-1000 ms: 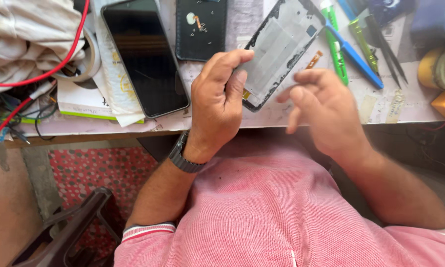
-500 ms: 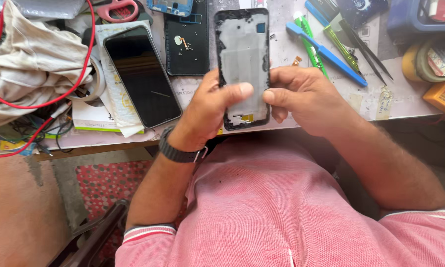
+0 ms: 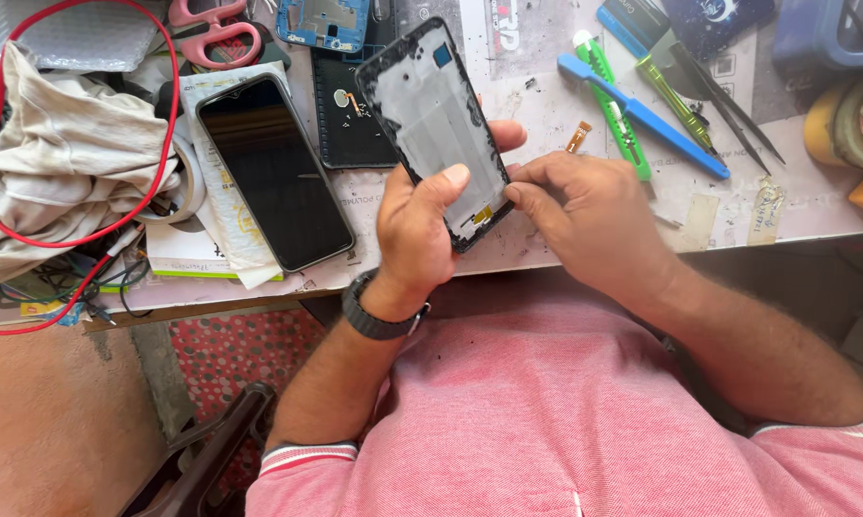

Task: The person scrapes adhesive residue from the inside of a smartphone frame using a small green tool. They hold the frame with one hand and carefully scrape along the edges and corners to remove the sticky material.

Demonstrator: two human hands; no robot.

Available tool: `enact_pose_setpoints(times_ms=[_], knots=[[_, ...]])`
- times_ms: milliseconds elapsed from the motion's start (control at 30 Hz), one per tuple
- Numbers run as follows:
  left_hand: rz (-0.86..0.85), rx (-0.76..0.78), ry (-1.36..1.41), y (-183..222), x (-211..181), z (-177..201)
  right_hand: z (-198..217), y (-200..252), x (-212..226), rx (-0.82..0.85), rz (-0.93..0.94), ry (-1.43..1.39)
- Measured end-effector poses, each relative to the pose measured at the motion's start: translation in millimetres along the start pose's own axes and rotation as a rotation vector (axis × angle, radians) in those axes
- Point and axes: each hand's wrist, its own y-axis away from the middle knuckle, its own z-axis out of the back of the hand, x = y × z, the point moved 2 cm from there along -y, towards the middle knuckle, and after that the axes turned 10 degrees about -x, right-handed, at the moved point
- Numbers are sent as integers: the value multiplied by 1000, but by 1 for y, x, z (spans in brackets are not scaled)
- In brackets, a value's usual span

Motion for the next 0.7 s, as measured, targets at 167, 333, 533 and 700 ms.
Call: enact_pose_setpoints(times_ms=[167,333,533,700], knots=[[-101,-22,-163,10,5,-1,-5,-1,3,13,89,34],[-123,8,-190,15,9,-2,-6,-1,0,17,290,107],[-87,26,-122,17,12,-2,-8,3,-2,-24,407,150],[-96,31,-143,15,15,1,-16,1,-2,-51,484,263]])
